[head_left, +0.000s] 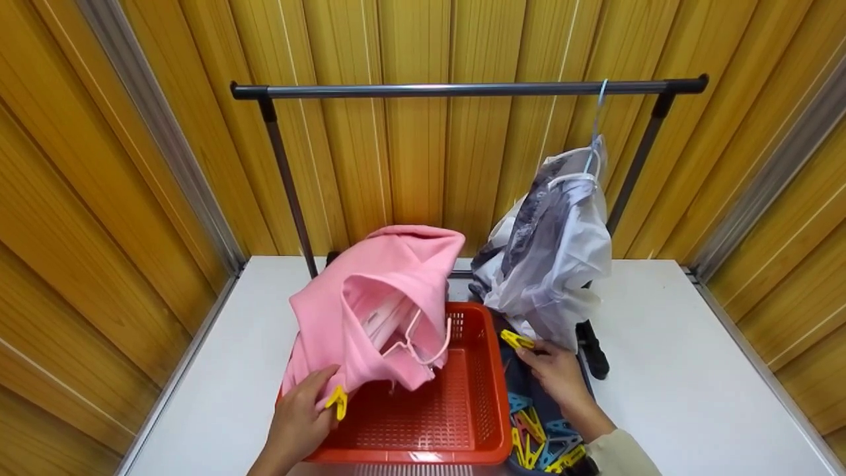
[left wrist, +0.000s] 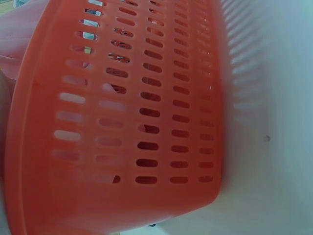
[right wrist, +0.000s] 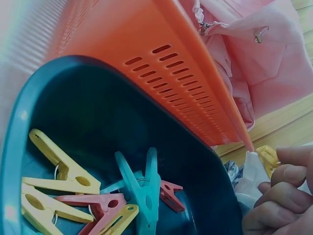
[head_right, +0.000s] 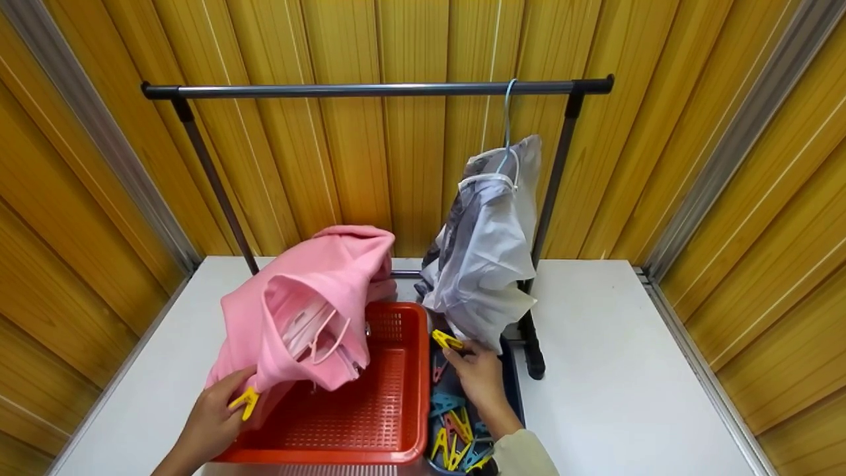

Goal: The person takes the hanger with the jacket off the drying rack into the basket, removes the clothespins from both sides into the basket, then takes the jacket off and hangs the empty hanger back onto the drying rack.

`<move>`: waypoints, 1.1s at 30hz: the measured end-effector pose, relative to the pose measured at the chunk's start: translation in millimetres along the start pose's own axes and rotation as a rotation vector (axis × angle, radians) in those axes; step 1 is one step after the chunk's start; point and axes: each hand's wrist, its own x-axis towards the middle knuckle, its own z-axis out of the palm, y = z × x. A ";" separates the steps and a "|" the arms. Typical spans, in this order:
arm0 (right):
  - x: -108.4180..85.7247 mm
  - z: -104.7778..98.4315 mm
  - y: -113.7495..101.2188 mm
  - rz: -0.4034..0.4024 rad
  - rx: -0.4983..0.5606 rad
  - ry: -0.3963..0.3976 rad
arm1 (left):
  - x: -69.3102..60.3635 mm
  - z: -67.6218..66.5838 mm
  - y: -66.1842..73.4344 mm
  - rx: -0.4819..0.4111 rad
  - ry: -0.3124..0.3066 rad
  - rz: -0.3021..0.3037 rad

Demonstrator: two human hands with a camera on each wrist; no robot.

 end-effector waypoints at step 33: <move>-4.2 1.8 25.2 0.040 -0.346 -0.085 | 4.9 -5.8 4.6 -0.067 -0.091 -0.091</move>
